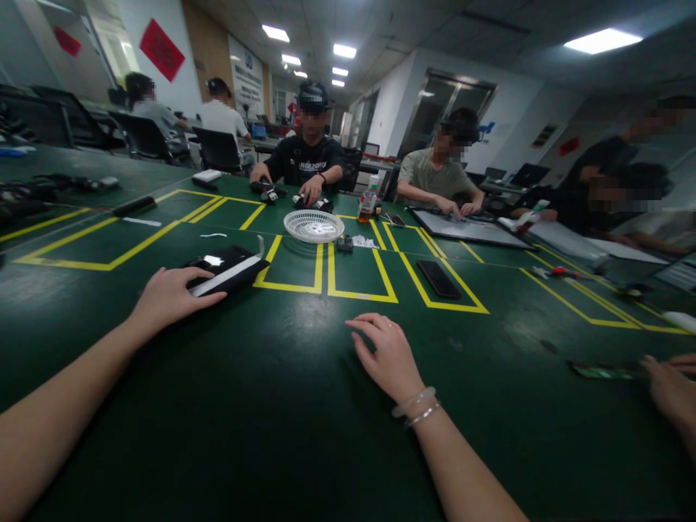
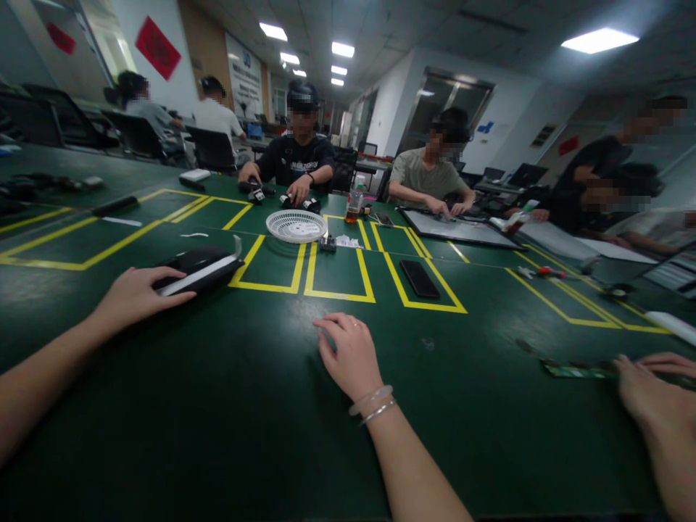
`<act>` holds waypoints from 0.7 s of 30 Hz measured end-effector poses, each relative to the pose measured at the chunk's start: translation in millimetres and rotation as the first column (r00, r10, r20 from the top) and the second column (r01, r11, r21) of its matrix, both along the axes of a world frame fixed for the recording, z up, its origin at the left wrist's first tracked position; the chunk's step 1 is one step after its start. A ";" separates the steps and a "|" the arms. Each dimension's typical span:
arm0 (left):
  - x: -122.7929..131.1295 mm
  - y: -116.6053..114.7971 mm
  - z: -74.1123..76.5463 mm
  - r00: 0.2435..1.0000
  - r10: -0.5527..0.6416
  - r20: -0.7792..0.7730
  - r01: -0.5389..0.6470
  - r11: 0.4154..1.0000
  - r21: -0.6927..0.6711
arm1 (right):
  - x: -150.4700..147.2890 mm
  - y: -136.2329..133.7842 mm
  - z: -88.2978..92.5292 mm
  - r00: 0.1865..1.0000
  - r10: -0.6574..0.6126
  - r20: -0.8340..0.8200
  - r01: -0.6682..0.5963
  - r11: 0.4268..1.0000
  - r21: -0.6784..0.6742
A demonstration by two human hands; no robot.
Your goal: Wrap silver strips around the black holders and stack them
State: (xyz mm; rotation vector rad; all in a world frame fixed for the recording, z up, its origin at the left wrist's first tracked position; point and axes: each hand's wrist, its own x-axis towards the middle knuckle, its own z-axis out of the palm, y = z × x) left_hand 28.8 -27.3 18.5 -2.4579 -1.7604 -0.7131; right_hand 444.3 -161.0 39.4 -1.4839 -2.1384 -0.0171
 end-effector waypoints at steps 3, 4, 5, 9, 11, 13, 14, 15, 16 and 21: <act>-24.6 4.7 -5.1 0.995 0.077 0.065 -0.087 0.980 0.181 | 0.2 0.3 -0.3 1.000 0.005 0.001 -0.005 1.000 -0.008; -32.9 5.3 -6.5 0.995 0.074 0.073 -0.092 0.957 0.275 | 0.1 0.4 -0.3 1.000 0.007 0.002 -0.007 1.000 -0.012; -41.3 5.7 -7.6 0.995 0.067 0.069 -0.088 0.926 0.368 | 0.0 0.3 -0.3 1.000 0.008 0.005 -0.008 1.000 -0.015; -75.6 5.4 -11.8 0.984 0.180 0.007 -0.156 0.832 0.533 | -0.7 0.1 -0.1 1.000 0.011 0.015 -0.010 1.000 -0.025; -93.3 6.2 -16.1 0.950 0.311 0.009 -0.271 0.810 0.519 | -1.1 -0.1 0.1 1.000 0.011 0.017 -0.010 1.000 -0.023; -111.0 8.9 -22.5 0.900 0.436 0.017 -0.389 0.782 0.487 | -1.4 -0.1 0.3 1.000 0.009 0.017 -0.008 1.000 -0.018; -119.3 10.8 -26.1 0.873 0.487 0.020 -0.439 0.767 0.467 | -1.4 -0.1 0.4 1.000 0.008 0.017 -0.008 1.000 -0.018; -126.8 12.9 -29.7 0.850 0.526 0.017 -0.478 0.758 0.443 | -1.5 -0.1 0.4 1.000 0.008 0.017 -0.008 1.000 -0.019; -133.1 14.9 -33.1 0.834 0.551 0.011 -0.505 0.755 0.418 | -1.4 -0.1 0.4 1.000 0.009 0.017 -0.009 1.000 -0.020; -142.7 19.8 -42.5 0.844 0.536 -0.010 -0.502 0.797 0.334 | -1.2 -0.1 -0.4 1.000 0.015 0.023 -0.015 1.000 -0.016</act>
